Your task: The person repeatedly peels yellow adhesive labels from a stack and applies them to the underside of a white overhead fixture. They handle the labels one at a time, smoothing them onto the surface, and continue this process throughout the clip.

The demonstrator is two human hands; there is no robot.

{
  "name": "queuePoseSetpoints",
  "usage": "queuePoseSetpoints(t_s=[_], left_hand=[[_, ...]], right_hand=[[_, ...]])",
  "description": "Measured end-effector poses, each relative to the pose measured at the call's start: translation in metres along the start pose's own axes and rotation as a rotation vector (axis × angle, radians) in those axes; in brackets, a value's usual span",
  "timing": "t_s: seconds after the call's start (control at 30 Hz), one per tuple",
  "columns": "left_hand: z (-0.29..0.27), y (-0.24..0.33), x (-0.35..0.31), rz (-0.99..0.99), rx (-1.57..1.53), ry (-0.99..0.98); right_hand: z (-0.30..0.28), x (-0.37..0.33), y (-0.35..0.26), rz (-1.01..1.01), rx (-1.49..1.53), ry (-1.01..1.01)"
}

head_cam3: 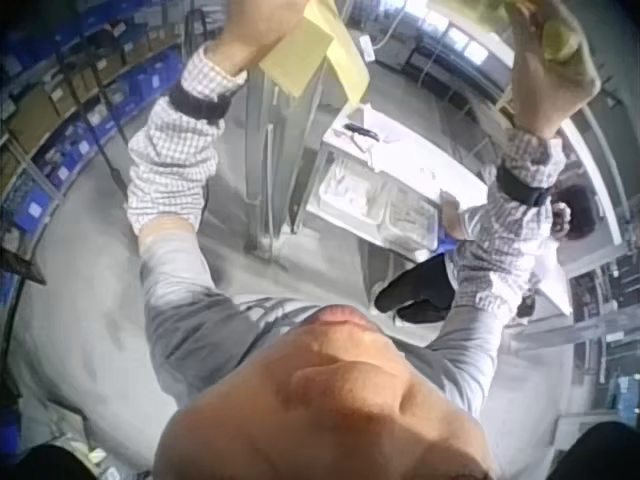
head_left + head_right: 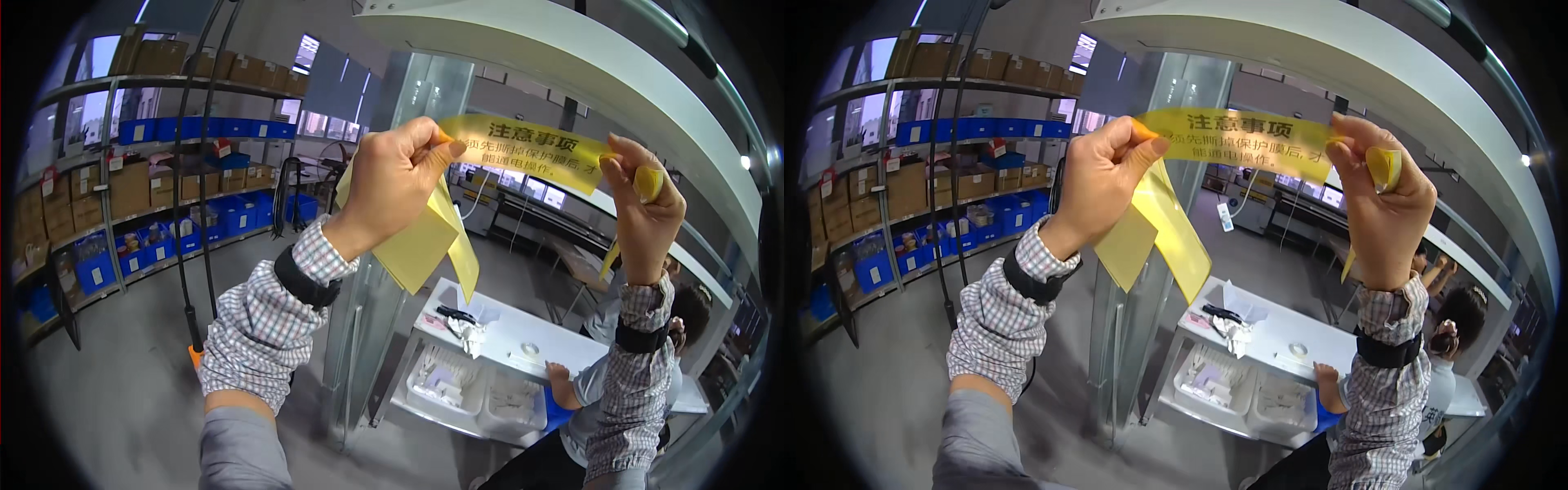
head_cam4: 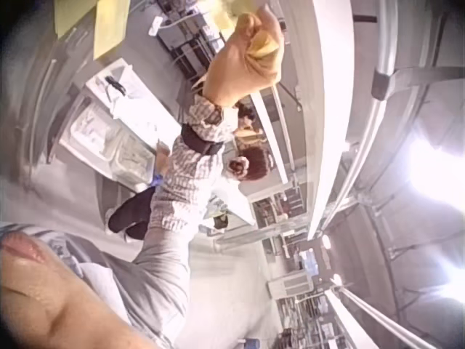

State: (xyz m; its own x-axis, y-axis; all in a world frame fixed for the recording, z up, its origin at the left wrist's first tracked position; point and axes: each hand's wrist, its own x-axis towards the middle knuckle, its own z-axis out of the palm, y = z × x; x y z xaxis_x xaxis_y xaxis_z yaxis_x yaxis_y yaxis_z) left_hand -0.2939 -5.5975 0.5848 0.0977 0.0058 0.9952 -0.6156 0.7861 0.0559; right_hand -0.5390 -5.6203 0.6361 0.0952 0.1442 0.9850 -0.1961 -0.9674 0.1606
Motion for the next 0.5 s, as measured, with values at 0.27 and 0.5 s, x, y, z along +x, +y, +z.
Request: queuePoseSetpoints(t_s=[0.27, 0.5], left_hand=[[-0.022, -0.034, 0.052, 0.059, -0.008, 0.038], [-0.032, -0.058, 0.080, 0.112, 0.038, 0.038]], right_hand=[[0.043, 0.032, 0.009, -0.166, -0.073, 0.166], [0.070, 0.045, 0.021, -0.265, -0.173, 0.250]])
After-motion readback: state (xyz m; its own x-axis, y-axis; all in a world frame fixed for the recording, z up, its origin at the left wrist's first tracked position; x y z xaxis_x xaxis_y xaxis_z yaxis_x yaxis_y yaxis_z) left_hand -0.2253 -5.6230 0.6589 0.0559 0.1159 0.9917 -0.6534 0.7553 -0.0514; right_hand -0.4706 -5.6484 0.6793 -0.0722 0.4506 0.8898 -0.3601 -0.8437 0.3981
